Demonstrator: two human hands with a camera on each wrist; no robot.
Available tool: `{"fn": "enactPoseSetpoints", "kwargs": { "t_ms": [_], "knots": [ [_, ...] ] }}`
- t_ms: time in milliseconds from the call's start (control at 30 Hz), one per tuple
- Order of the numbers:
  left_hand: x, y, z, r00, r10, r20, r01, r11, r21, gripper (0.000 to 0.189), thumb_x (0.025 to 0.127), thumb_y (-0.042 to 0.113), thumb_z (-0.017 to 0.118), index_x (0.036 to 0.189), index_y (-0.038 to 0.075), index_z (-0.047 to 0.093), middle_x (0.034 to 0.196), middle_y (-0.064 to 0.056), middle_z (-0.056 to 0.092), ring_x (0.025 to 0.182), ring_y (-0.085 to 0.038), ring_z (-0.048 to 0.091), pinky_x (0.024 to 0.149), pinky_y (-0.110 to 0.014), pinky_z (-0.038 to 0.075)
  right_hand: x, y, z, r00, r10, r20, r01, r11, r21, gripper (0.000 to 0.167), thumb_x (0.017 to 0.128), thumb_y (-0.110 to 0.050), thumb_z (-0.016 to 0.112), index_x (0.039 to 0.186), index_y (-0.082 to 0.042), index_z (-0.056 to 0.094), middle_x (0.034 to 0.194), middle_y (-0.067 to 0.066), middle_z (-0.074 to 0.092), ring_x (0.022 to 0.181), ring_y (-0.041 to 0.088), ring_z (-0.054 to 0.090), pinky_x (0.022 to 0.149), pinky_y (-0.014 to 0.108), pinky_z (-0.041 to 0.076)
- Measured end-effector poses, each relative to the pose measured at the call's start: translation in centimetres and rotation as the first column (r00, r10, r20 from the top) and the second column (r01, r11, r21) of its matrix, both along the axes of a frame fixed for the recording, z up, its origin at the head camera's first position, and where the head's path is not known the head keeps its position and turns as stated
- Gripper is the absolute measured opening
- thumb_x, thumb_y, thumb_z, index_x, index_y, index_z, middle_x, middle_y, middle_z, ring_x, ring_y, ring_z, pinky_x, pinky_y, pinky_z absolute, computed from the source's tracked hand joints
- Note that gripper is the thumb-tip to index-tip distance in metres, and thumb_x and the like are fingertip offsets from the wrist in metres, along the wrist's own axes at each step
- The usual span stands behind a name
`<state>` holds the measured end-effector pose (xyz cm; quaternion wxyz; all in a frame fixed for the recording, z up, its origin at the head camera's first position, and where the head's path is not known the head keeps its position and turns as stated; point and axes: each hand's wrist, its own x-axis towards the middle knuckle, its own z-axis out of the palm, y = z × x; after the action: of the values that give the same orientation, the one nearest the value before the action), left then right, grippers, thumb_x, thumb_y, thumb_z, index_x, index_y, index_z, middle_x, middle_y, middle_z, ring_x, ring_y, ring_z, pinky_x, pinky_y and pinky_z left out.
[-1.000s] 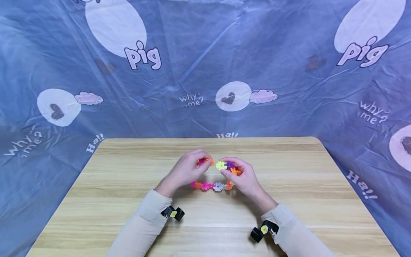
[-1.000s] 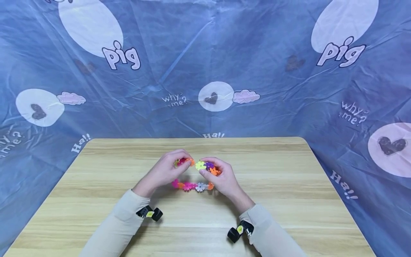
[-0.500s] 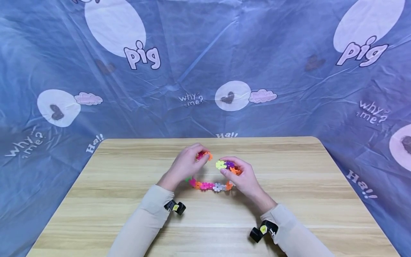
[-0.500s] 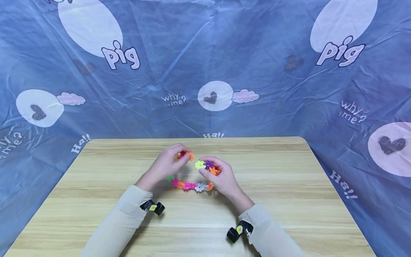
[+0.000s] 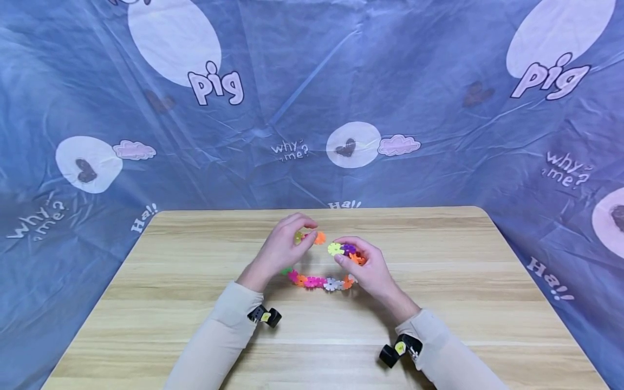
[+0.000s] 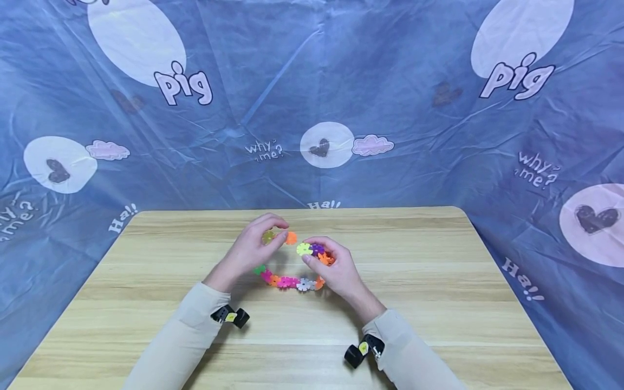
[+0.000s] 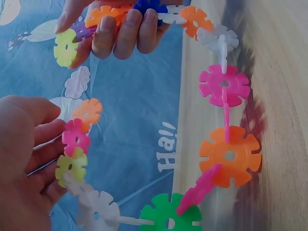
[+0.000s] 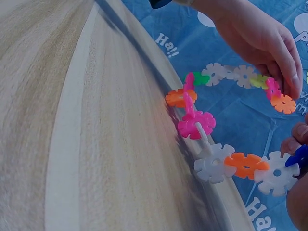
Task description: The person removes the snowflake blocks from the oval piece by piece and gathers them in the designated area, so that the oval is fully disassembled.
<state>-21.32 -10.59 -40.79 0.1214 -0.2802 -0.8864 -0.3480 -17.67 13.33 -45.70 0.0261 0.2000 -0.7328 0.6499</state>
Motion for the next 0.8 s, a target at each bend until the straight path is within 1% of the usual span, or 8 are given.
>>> {"fn": "enactPoseSetpoints", "kwargs": {
  "t_ms": [167, 367, 567, 700, 800],
  "knots": [
    [0.5, -0.1, 0.1, 0.999, -0.014, -0.045, 0.015, 0.999, 0.03, 0.023, 0.103, 0.017, 0.072, 0.123, 0.006, 0.074, 0.124, -0.008, 0.076, 0.124, -0.027, 0.07, 0.113, -0.046, 0.055, 0.0, -0.1, 0.0, 1.0, -0.006, -0.003, 0.006, 1.0, -0.002, 0.033, 0.1, -0.005, 0.073, 0.132, -0.001, 0.069, 0.111, -0.011, 0.075, 0.096, 0.007, 0.07, 0.083, 0.023, 0.06],
    [1.3, -0.2, 0.6, 0.996, -0.049, -0.075, 0.054, 0.997, 0.056, 0.021, 0.102, 0.015, 0.072, 0.12, 0.006, 0.075, 0.123, -0.008, 0.076, 0.122, -0.026, 0.07, 0.111, -0.044, 0.056, -0.1, -0.1, 0.1, 1.0, -0.004, -0.007, 0.004, 1.0, -0.001, 0.034, 0.099, -0.005, 0.073, 0.133, -0.001, 0.069, 0.112, -0.012, 0.075, 0.096, 0.007, 0.071, 0.082, 0.023, 0.06],
    [1.8, -0.2, 0.9, 0.994, -0.081, -0.069, 0.086, 0.994, 0.067, 0.021, 0.102, 0.015, 0.073, 0.119, 0.005, 0.075, 0.123, -0.009, 0.076, 0.12, -0.026, 0.071, 0.108, -0.043, 0.058, -0.2, -0.1, 0.0, 1.0, 0.0, -0.017, 0.0, 1.0, -0.008, 0.035, 0.099, -0.004, 0.073, 0.133, 0.001, 0.068, 0.11, -0.014, 0.076, 0.094, 0.006, 0.071, 0.081, 0.023, 0.06],
    [2.1, -0.2, 0.8, 0.994, -0.095, -0.05, 0.099, 0.993, 0.07, 0.022, 0.101, 0.016, 0.074, 0.12, 0.005, 0.075, 0.123, -0.009, 0.076, 0.119, -0.026, 0.072, 0.108, -0.043, 0.059, -0.2, -0.1, 0.0, 1.0, 0.005, -0.014, -0.005, 1.0, -0.013, 0.035, 0.099, -0.003, 0.072, 0.133, 0.001, 0.067, 0.109, -0.014, 0.076, 0.094, 0.006, 0.071, 0.081, 0.022, 0.06],
    [2.2, -0.2, 0.6, 0.993, -0.113, -0.038, 0.116, 0.99, 0.079, 0.021, 0.101, 0.016, 0.074, 0.12, 0.006, 0.075, 0.12, -0.007, 0.076, 0.114, -0.024, 0.072, 0.103, -0.042, 0.06, -0.2, -0.1, 0.1, 1.0, 0.007, -0.003, -0.007, 1.0, -0.019, 0.036, 0.099, -0.003, 0.073, 0.134, 0.001, 0.067, 0.109, -0.014, 0.076, 0.095, 0.006, 0.071, 0.081, 0.022, 0.06]
  ]
}}
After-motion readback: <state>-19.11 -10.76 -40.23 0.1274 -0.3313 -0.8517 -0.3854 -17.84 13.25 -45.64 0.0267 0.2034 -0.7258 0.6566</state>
